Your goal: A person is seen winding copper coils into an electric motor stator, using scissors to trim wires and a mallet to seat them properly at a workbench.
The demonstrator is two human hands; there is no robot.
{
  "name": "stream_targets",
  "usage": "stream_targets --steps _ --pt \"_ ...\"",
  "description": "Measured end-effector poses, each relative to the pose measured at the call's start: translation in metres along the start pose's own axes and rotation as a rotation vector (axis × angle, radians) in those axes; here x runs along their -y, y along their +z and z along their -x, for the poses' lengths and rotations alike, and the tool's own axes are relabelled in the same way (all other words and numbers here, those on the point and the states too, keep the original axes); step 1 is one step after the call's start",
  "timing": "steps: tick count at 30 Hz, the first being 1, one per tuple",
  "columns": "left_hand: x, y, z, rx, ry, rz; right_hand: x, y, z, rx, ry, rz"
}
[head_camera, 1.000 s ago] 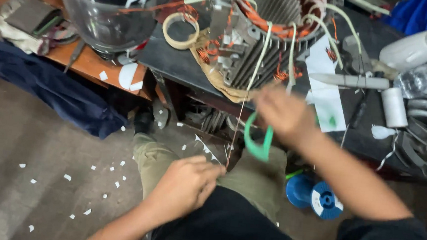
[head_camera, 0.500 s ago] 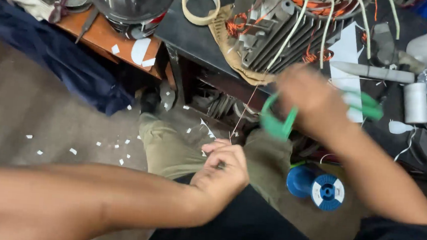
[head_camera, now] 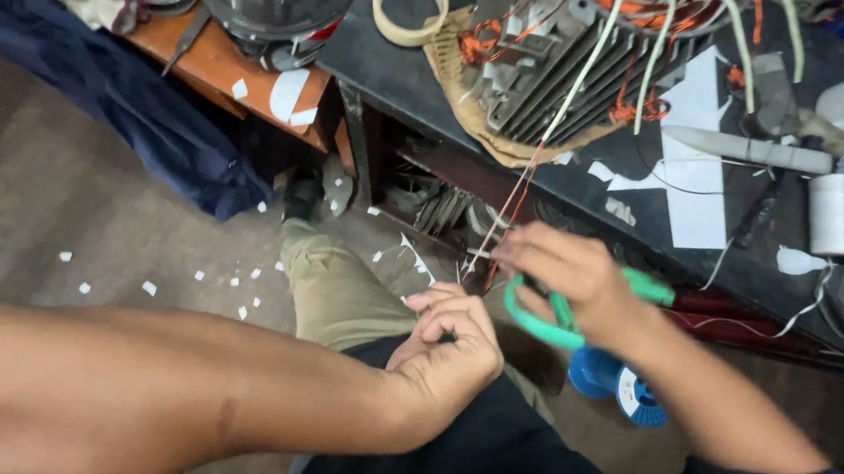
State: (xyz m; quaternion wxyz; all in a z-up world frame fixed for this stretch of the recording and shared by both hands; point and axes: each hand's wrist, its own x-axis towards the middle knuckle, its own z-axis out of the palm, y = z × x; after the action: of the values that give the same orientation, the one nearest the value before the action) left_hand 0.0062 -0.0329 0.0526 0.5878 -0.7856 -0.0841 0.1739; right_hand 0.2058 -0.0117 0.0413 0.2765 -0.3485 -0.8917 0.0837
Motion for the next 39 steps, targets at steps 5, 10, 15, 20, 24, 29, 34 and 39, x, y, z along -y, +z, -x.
stream_targets --steps 5,10,15,20,24,29,34,39 --pt "0.007 0.003 0.006 -0.107 0.011 0.111 -0.038 0.000 0.007 -0.178 -0.009 0.334" --pt "0.006 0.014 0.016 -0.136 -0.163 0.232 0.026 0.036 0.021 -0.126 0.003 -0.095" --pt "0.006 0.018 0.020 -0.141 -0.344 0.570 -0.042 0.012 -0.002 -0.270 -0.024 0.256" --pt "-0.002 0.022 0.028 -0.180 -0.453 0.676 -0.057 0.062 0.040 -0.315 0.061 0.237" --pt "-0.012 0.025 0.026 -0.194 -0.518 0.811 -0.080 0.057 0.040 0.031 0.097 0.526" --pt "-0.011 0.024 0.029 -0.185 -0.570 0.792 -0.049 0.045 0.028 -0.195 0.113 0.714" --pt "-0.039 0.032 0.023 -0.294 -0.661 0.907 0.021 0.048 0.030 -0.122 -0.075 -0.034" --pt "-0.049 0.037 0.023 -0.257 -0.698 1.014 0.000 0.069 0.038 -0.261 0.045 -0.067"
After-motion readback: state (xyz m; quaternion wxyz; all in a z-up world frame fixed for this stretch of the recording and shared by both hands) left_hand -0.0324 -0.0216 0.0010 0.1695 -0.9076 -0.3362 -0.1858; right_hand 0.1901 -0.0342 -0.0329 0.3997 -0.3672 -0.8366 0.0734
